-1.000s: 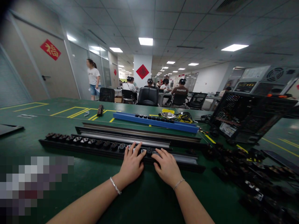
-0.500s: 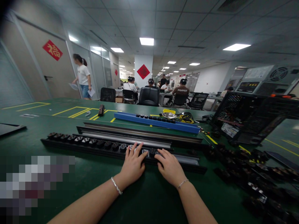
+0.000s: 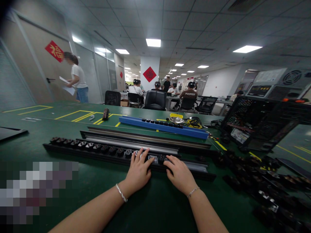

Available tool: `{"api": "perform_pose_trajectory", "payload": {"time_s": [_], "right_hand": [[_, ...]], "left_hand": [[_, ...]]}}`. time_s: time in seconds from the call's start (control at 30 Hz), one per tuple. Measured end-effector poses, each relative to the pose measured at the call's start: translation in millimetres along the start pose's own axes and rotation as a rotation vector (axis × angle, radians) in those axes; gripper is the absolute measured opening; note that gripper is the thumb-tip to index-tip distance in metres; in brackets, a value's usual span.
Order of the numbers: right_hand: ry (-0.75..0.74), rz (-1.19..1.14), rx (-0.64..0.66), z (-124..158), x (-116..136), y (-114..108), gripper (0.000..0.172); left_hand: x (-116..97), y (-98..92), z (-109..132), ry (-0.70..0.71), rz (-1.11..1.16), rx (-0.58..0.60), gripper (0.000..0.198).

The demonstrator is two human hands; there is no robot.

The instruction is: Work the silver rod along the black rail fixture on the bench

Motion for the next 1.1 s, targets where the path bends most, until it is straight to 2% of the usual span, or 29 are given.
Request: {"api": "perform_pose_trajectory", "payload": {"time_s": [1.1], "right_hand": [[0.008,-0.015,-0.019,3.3,-7.2,-8.6,0.025]], "left_hand": [[0.8,2.3,-0.8,0.008,0.003,0.010,0.048]]}}
Point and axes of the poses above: each hand's wrist, its own z-axis away from the middle knuckle, its own y-axis out of the palm, x = y × z, the point moved 5 cm from there along -z, towards the middle knuckle, and after that the axes turned 5 degrees about x, right-handed, at the moved point
